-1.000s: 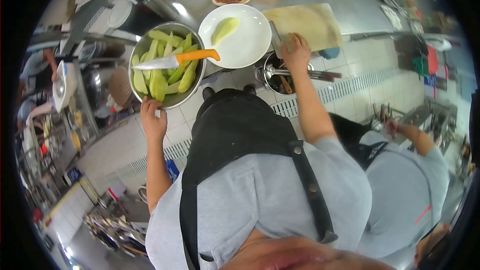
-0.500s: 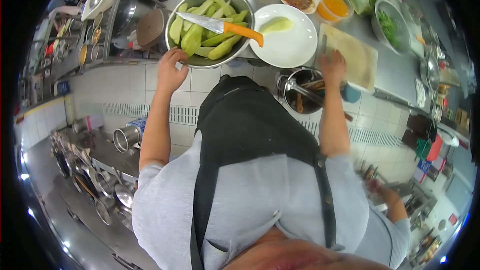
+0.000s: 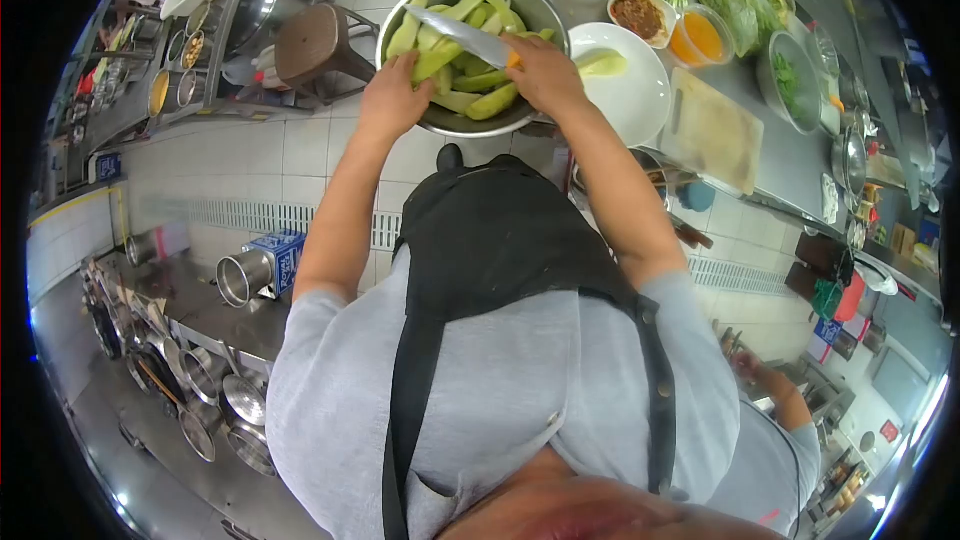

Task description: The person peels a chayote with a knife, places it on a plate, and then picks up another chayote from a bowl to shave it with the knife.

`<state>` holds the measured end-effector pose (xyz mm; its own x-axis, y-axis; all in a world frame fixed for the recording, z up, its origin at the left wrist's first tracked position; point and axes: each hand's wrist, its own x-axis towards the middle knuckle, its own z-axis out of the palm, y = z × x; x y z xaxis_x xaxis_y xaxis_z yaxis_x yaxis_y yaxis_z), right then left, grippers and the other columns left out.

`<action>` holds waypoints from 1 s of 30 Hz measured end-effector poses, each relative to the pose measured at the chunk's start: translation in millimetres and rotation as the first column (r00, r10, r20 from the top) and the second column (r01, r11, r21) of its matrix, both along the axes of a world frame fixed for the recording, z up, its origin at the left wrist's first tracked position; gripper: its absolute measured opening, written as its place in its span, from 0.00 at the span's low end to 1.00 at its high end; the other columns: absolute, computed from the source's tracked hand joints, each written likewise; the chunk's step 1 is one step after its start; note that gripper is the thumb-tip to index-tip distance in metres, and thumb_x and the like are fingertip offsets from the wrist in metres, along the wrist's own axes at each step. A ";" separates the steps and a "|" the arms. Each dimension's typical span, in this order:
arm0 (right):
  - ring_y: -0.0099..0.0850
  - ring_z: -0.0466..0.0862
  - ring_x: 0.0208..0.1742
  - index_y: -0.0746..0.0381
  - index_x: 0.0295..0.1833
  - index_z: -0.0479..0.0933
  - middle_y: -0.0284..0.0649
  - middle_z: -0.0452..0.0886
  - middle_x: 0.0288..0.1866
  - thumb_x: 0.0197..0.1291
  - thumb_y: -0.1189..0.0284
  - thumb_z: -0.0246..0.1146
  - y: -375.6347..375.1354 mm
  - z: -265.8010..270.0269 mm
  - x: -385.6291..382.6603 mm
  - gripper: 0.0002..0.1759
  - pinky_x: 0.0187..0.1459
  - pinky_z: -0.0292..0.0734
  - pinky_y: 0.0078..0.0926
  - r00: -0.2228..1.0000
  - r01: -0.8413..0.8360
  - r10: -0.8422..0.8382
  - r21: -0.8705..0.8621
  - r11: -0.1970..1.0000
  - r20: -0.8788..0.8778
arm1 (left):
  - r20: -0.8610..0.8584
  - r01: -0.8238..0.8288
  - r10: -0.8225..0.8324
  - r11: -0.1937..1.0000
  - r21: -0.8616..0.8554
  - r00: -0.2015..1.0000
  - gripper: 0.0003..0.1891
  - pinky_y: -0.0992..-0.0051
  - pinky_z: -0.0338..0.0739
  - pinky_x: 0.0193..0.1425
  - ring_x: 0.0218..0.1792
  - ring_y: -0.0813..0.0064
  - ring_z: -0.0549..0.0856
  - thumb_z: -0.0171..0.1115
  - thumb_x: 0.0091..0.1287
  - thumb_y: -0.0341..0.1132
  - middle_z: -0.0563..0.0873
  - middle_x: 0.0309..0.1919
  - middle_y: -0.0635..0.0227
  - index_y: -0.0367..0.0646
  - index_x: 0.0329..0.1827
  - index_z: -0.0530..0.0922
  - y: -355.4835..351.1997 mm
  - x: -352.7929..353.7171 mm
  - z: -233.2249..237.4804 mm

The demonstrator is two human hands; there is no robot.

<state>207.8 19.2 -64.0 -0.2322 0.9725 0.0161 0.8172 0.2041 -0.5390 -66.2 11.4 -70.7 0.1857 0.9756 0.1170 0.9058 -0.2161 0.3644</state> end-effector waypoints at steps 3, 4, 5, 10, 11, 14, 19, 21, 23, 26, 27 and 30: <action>0.50 0.81 0.68 0.59 0.74 0.75 0.50 0.82 0.69 0.64 0.66 0.70 -14.0 2.2 12.7 0.32 0.68 0.77 0.41 0.997 0.046 -0.046 -0.010 0.999 -0.066 | 0.219 0.026 -0.024 1.000 -0.009 0.976 0.22 0.61 0.86 0.58 0.52 0.52 0.89 0.62 0.70 0.40 0.89 0.52 0.53 0.38 0.64 0.79 -0.5 -16.3 16.3; 0.49 0.82 0.67 0.61 0.73 0.75 0.51 0.83 0.67 0.63 0.67 0.71 -26.3 5.4 21.5 0.33 0.66 0.78 0.40 0.995 0.048 -0.046 0.031 0.998 -0.084 | 0.583 0.020 0.187 0.944 -0.329 0.791 0.21 0.63 0.86 0.56 0.52 0.57 0.89 0.60 0.73 0.40 0.89 0.52 0.53 0.36 0.62 0.80 2.5 -17.7 24.2; 0.50 0.83 0.65 0.61 0.71 0.76 0.52 0.84 0.64 0.61 0.67 0.71 -39.1 13.9 27.6 0.32 0.66 0.78 0.40 0.980 0.119 -0.128 -0.072 0.990 -0.150 | 0.750 0.152 0.467 0.794 -0.589 0.468 0.20 0.65 0.86 0.55 0.51 0.62 0.90 0.57 0.75 0.41 0.90 0.51 0.53 0.33 0.61 0.81 7.0 -21.9 26.5; 0.42 0.88 0.48 0.68 0.59 0.77 0.51 0.88 0.47 0.61 0.66 0.72 -86.7 40.4 14.1 0.25 0.53 0.82 0.36 0.856 0.249 -0.358 -0.311 0.917 -0.372 | 0.794 0.484 0.603 0.674 -0.558 0.076 0.23 0.65 0.88 0.49 0.45 0.63 0.91 0.51 0.75 0.35 0.88 0.52 0.52 0.30 0.67 0.73 22.2 -21.3 4.8; 0.42 0.88 0.48 0.68 0.59 0.77 0.51 0.88 0.47 0.61 0.66 0.72 -88.5 39.7 8.3 0.25 0.53 0.82 0.36 0.847 0.277 -0.387 -0.317 0.907 -0.365 | 0.790 0.507 0.606 0.655 -0.561 0.091 0.23 0.65 0.88 0.49 0.45 0.63 0.91 0.51 0.75 0.35 0.88 0.52 0.52 0.30 0.67 0.73 24.0 -18.4 5.0; 0.27 0.87 0.34 0.69 0.61 0.76 0.44 0.89 0.40 0.68 0.67 0.67 -79.5 48.8 -19.9 0.23 0.41 0.83 0.29 0.609 0.280 -0.526 -0.460 0.842 -0.593 | 0.796 0.584 0.600 0.621 -0.524 0.076 0.24 0.63 0.88 0.48 0.44 0.62 0.90 0.52 0.73 0.36 0.86 0.54 0.51 0.30 0.68 0.71 26.0 -1.2 20.5; 0.25 0.84 0.38 0.68 0.65 0.72 0.41 0.87 0.43 0.71 0.69 0.67 -49.9 52.0 -23.8 0.23 0.45 0.82 0.26 0.591 0.235 -0.502 -0.460 0.856 -0.631 | 0.860 0.617 0.494 0.639 -0.459 0.128 0.25 0.66 0.86 0.46 0.44 0.64 0.90 0.53 0.73 0.34 0.87 0.52 0.53 0.31 0.70 0.71 34.7 20.2 25.9; 0.33 0.90 0.43 0.69 0.68 0.75 0.48 0.90 0.49 0.66 0.62 0.70 -37.4 53.3 -20.5 0.31 0.48 0.84 0.32 0.750 0.325 -0.484 -0.386 0.864 -0.452 | 0.905 0.575 0.368 0.702 -0.421 0.213 0.26 0.68 0.84 0.45 0.45 0.66 0.89 0.51 0.73 0.31 0.87 0.53 0.55 0.36 0.75 0.71 34.9 29.3 35.5; 0.34 0.91 0.45 0.68 0.66 0.76 0.48 0.91 0.50 0.63 0.59 0.74 -25.7 58.1 -18.6 0.32 0.50 0.84 0.33 0.812 0.348 -0.426 -0.255 0.902 -0.399 | 0.906 0.582 0.377 0.700 -0.415 0.193 0.28 0.66 0.86 0.49 0.48 0.66 0.90 0.49 0.73 0.29 0.87 0.57 0.55 0.40 0.78 0.71 34.5 35.2 33.7; 0.37 0.91 0.48 0.67 0.63 0.79 0.48 0.91 0.50 0.57 0.55 0.79 -14.1 60.2 -15.4 0.36 0.52 0.84 0.34 0.789 0.367 -0.406 -0.176 0.913 -0.460 | 0.918 0.540 0.376 0.751 -0.380 0.122 0.28 0.64 0.87 0.55 0.51 0.62 0.90 0.49 0.72 0.30 0.85 0.60 0.53 0.38 0.77 0.72 26.9 47.3 39.3; 0.38 0.91 0.50 0.67 0.61 0.80 0.48 0.91 0.50 0.55 0.53 0.81 -11.3 59.2 -12.5 0.37 0.52 0.84 0.35 0.701 0.368 -0.430 -0.228 0.901 -0.569 | 0.918 0.570 0.382 0.732 -0.373 0.110 0.29 0.62 0.86 0.58 0.55 0.58 0.89 0.51 0.72 0.32 0.84 0.63 0.53 0.38 0.78 0.71 25.5 49.5 38.7; 0.40 0.91 0.48 0.70 0.58 0.80 0.49 0.91 0.48 0.50 0.49 0.84 -2.8 54.2 1.9 0.41 0.52 0.85 0.37 0.712 0.391 -0.430 -0.195 0.899 -0.556 | 0.923 0.569 0.378 0.744 -0.350 0.074 0.29 0.61 0.86 0.61 0.55 0.55 0.89 0.51 0.72 0.34 0.83 0.64 0.51 0.36 0.76 0.72 22.6 59.1 42.5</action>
